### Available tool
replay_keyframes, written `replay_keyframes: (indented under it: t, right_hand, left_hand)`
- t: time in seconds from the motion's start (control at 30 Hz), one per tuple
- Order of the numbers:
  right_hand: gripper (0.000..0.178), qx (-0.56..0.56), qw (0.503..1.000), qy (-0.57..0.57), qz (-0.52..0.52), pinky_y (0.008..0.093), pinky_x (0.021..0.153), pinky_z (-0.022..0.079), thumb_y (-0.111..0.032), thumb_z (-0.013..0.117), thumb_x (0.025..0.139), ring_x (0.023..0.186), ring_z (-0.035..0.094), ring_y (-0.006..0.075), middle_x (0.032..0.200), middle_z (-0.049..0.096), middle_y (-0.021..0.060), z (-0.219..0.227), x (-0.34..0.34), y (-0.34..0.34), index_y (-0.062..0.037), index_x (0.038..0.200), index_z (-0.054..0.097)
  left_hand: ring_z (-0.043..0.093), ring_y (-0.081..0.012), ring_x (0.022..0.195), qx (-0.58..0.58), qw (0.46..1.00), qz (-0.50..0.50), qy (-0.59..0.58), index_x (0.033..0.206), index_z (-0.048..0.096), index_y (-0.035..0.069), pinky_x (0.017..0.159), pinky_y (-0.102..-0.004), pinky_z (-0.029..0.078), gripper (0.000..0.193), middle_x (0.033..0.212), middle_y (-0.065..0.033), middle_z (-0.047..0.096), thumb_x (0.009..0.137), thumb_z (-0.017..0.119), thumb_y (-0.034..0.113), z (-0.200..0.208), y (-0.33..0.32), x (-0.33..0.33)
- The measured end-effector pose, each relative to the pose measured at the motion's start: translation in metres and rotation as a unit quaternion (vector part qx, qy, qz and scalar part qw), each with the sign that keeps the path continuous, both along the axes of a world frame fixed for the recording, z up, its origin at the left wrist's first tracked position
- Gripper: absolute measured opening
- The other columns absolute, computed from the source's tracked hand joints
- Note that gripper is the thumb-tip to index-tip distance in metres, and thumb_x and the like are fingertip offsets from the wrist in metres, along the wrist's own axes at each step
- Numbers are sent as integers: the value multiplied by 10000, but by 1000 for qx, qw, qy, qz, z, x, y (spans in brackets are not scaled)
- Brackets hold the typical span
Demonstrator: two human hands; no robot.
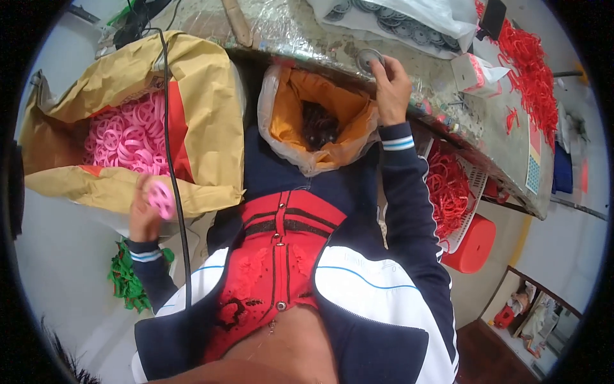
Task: Assembling grey and pink plastic toy components at an industrial workbench.
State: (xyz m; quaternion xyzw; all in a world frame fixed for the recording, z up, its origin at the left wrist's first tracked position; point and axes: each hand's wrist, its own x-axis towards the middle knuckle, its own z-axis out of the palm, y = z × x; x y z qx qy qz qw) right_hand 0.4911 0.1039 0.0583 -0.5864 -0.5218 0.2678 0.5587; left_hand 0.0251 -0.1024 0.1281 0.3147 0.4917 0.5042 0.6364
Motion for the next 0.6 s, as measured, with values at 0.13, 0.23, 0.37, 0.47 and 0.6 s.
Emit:
replay_keyframes:
  t: [0.13, 0.23, 0.37, 0.47, 0.6]
  right_hand:
    - [264, -16, 986, 148, 73, 188, 645, 409, -95, 598, 844, 733, 510, 64, 887, 567, -4, -13, -8, -36, -10, 1091, 557]
    - [289, -25, 986, 143, 87, 174, 630, 387, -102, 607, 840, 724, 492, 50, 856, 552, -13, 11, -31, -71, -21, 1113, 557]
    - [289, -10, 984, 133, 120, 186, 694, 411, -78, 589, 849, 790, 527, 68, 881, 580, 11, 38, -49, -115, -19, 1129, 549]
    - [287, 6, 986, 114, 126, 200, 736, 424, -64, 581, 852, 827, 546, 80, 905, 595, 27, 35, -53, -128, -10, 1130, 539]
    - [285, -6, 985, 142, 101, 207, 753, 427, -77, 574, 860, 838, 546, 81, 937, 596, 31, 32, -48, -135, -4, 1133, 531]
  left_hand:
    - [559, -198, 977, -143, 979, -137, -41, 1209, 432, -8, 855, -304, 457, 523, 1082, -112, 551, 757, 669, 103, -41, -20, 52]
    - [578, -167, 926, -149, 976, -151, -56, 1125, 477, -11, 827, -266, 458, 336, 991, -91, 576, 839, 586, 129, -44, 3, 127]
    - [588, -155, 833, -91, 980, -139, -112, 1002, 472, 11, 745, -291, 504, 207, 903, -68, 558, 881, 536, 167, -64, 52, 204]
    - [586, -125, 816, -55, 980, -137, -131, 1027, 451, 39, 718, -286, 514, 226, 926, -58, 559, 895, 519, 209, -75, 81, 234]
    - [589, -131, 823, -45, 982, -131, -129, 1028, 454, 50, 719, -295, 515, 217, 935, -58, 565, 908, 496, 226, -78, 90, 247]
